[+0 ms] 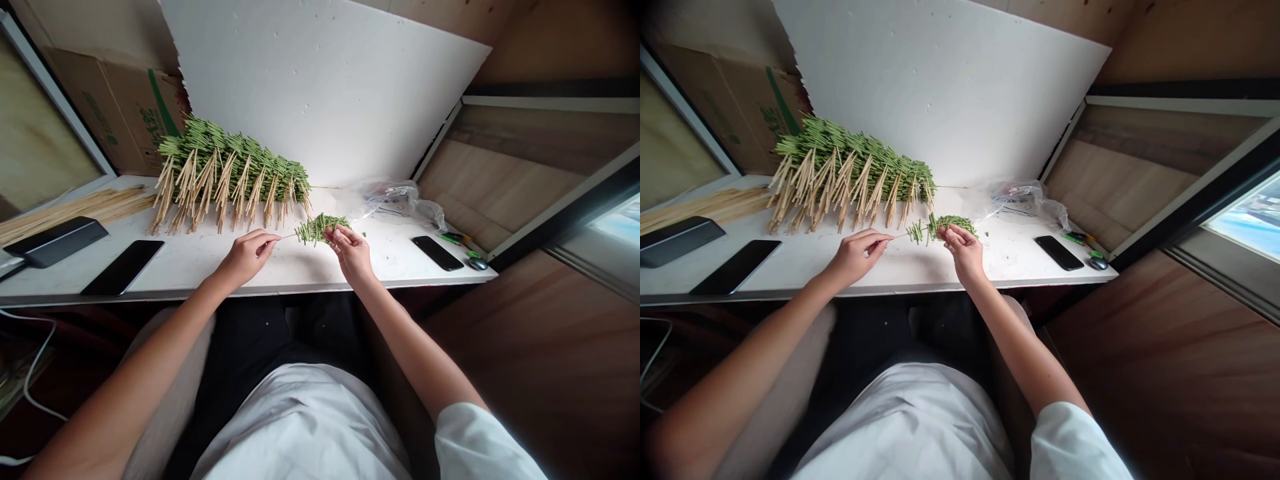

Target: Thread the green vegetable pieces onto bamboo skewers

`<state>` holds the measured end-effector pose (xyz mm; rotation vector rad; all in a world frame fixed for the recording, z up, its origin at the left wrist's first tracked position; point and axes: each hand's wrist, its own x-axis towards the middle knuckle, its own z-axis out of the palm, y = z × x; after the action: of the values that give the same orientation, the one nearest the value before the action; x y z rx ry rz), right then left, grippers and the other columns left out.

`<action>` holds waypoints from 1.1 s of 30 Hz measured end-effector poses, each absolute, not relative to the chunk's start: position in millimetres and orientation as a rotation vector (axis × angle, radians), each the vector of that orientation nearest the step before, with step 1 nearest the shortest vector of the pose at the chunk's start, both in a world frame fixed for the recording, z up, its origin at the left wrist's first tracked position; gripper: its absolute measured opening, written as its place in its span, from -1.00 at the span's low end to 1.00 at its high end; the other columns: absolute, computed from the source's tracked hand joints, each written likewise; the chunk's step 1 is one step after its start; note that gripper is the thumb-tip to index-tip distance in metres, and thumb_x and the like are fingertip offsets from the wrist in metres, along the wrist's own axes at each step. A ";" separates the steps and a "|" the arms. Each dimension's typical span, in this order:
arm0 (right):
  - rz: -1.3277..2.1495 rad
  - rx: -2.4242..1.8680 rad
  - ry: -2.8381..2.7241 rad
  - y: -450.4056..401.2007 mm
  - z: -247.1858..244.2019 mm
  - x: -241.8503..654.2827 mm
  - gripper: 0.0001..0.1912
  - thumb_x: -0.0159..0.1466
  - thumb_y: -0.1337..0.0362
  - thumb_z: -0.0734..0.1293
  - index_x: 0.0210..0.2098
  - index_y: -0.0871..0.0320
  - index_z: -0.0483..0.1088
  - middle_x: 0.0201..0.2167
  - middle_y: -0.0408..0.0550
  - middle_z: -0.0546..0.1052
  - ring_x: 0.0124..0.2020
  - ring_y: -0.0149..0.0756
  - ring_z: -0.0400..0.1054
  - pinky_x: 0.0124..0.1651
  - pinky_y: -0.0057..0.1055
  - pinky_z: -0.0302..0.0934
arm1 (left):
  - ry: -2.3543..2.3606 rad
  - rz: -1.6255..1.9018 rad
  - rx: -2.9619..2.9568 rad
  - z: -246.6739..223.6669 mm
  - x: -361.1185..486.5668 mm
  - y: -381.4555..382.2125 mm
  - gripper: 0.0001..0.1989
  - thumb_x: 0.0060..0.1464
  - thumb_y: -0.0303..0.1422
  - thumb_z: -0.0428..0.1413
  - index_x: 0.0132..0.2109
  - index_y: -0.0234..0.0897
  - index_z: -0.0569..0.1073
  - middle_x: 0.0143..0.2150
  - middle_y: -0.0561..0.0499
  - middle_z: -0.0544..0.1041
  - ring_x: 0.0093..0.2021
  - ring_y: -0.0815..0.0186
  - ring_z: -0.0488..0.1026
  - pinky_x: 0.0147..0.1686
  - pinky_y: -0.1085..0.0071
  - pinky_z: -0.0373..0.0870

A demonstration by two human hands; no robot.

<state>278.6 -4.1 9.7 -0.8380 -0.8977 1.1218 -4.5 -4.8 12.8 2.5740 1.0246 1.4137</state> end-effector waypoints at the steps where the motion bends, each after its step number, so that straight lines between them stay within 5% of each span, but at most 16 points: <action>1: 1.133 -0.841 -0.894 -3.5 9.6 280.0 -0.44 -0.06 -0.05 0.73 -0.18 0.05 0.60 -0.12 0.02 0.74 0.02 -0.02 0.65 0.04 -0.17 0.50 | 1.024 1.412 2.571 12.6 -5.1 -4.4 -0.75 0.46 -0.34 0.07 0.03 -0.28 0.64 -0.18 -0.07 0.63 -0.36 0.34 0.45 -0.24 0.39 0.45; 14: 1.158 -0.782 -0.929 -3.7 14.4 281.1 -0.52 0.00 -0.06 0.71 -0.21 0.01 0.64 -0.19 -0.09 0.71 0.08 -0.12 0.60 0.18 -0.25 0.51 | 1.004 1.393 2.582 15.4 -3.0 -7.2 -0.77 0.45 -0.37 0.08 0.02 -0.28 0.65 -0.22 -0.04 0.60 -0.41 0.36 0.36 -0.26 0.39 0.40; 33: 1.236 -0.769 -0.892 -5.3 17.5 281.0 -0.71 0.15 0.10 0.64 -0.20 0.06 0.64 -0.14 -0.03 0.69 0.10 -0.15 0.58 0.11 -0.36 0.53 | 1.008 1.415 2.587 14.0 -2.4 -6.2 -0.78 0.42 -0.39 0.10 -0.01 -0.29 0.65 -0.23 -0.03 0.61 -0.43 0.37 0.35 -0.28 0.39 0.40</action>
<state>281.0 -5.3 17.5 -0.7687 -0.8919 1.2355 -2.4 -6.2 14.0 2.5872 1.0084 1.4149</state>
